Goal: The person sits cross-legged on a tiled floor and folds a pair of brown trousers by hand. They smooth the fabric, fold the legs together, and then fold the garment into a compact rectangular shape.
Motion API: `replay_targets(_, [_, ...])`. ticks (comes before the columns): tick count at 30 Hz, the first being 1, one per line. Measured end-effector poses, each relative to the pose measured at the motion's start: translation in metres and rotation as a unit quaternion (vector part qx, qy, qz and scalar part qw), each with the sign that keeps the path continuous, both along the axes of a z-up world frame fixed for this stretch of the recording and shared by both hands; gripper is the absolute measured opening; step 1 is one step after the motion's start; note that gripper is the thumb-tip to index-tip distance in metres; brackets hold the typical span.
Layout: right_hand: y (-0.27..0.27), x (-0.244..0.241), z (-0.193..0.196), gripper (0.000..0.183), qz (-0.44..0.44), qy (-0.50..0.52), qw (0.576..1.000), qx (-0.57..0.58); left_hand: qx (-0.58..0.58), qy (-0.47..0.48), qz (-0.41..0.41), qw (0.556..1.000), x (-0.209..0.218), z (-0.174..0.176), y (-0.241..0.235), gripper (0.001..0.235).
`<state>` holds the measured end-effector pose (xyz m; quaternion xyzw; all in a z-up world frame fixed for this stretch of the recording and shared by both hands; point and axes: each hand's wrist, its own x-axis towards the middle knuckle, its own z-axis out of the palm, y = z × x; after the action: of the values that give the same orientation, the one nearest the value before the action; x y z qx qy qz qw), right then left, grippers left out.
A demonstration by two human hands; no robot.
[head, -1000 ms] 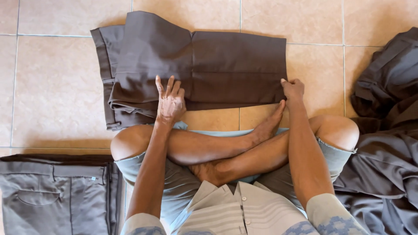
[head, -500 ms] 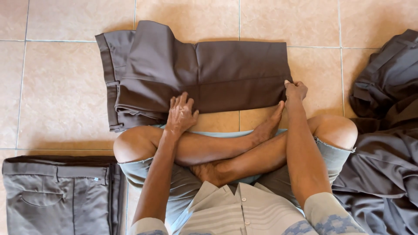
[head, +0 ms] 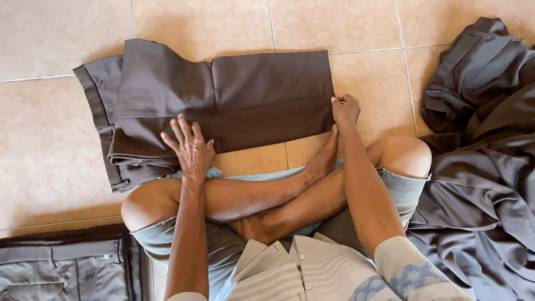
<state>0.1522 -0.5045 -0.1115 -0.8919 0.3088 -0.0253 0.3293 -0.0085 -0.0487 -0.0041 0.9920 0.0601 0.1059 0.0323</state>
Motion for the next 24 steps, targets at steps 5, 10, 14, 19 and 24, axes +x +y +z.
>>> replay_targets(5, [-0.008, 0.006, -0.01, 0.026, 0.045, -0.003, 0.998, -0.034, -0.025, -0.038, -0.095, 0.994, 0.003, 0.012, -0.019, 0.063])
replay_targets(10, [-0.007, 0.015, 0.017, 0.024, 0.043, -0.048, 0.996, -0.06, -0.038, 0.116, -0.081, 0.989, 0.003, -0.025, -0.017, 0.072])
replay_targets(14, [0.041, 0.002, 0.083, 0.015, 0.132, -0.165, 0.977, -0.041, -0.058, 0.161, -0.066, 0.983, 0.004, -0.024, -0.022, 0.077])
replay_targets(19, [0.151, -0.031, 0.135, 0.01, 0.303, -0.232, 0.923, 0.051, -0.074, 0.171, -0.068, 0.98, 0.007, -0.032, -0.023, 0.079])
replay_targets(24, [0.19, -0.047, 0.138, 0.02, 0.339, -0.14, 0.927, -0.084, -0.092, 0.166, -0.07, 0.979, 0.003, -0.023, -0.022, 0.075])
